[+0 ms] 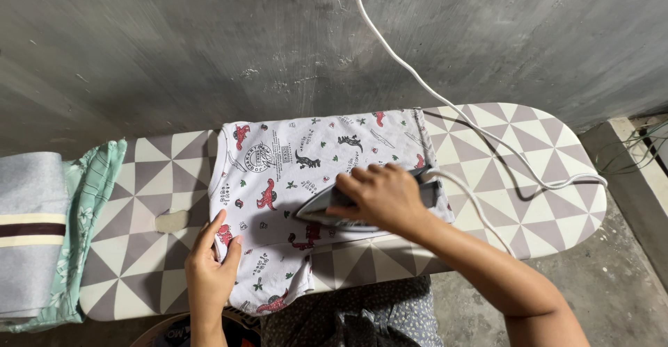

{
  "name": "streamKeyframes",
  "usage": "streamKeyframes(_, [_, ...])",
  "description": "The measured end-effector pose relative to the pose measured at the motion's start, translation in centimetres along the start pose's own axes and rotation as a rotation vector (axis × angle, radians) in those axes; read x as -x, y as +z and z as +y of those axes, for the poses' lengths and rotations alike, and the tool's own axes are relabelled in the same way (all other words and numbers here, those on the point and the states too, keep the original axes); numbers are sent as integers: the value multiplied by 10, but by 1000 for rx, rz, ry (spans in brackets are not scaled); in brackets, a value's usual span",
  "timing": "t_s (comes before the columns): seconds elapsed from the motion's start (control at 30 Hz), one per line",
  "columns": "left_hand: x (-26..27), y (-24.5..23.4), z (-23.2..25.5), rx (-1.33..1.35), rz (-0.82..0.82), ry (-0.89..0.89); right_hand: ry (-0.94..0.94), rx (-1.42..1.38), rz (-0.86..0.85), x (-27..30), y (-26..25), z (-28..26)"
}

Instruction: The person irons a white patterned garment on an ironing board. They smooth the fabric, use an electric iron to press it, and fold the garment into a neat stack.

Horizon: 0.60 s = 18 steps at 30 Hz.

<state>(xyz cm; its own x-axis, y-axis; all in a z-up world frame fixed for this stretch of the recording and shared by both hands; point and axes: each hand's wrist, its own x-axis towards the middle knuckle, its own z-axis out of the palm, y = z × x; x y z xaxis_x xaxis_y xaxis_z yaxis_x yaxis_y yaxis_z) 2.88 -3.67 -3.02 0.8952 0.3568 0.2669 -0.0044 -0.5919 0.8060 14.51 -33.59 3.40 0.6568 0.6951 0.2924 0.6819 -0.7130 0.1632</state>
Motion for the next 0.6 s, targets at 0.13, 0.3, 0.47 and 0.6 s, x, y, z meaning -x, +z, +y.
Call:
streamKeyframes(0.13, [1,2,-1,0,-8,-53,114,114,-1,-2,15,60])
streamKeyframes(0.3, [0,2,-1,-4,0,-39,464,100,-149,-7,11,127])
streamKeyframes(0.47, [-1,2,-3,10,1,-43,518,7,-143,-2,-6,136])
streamKeyframes(0.6, [-1,3,-4,22,0,-56,352,-39,-327,13,-23,117])
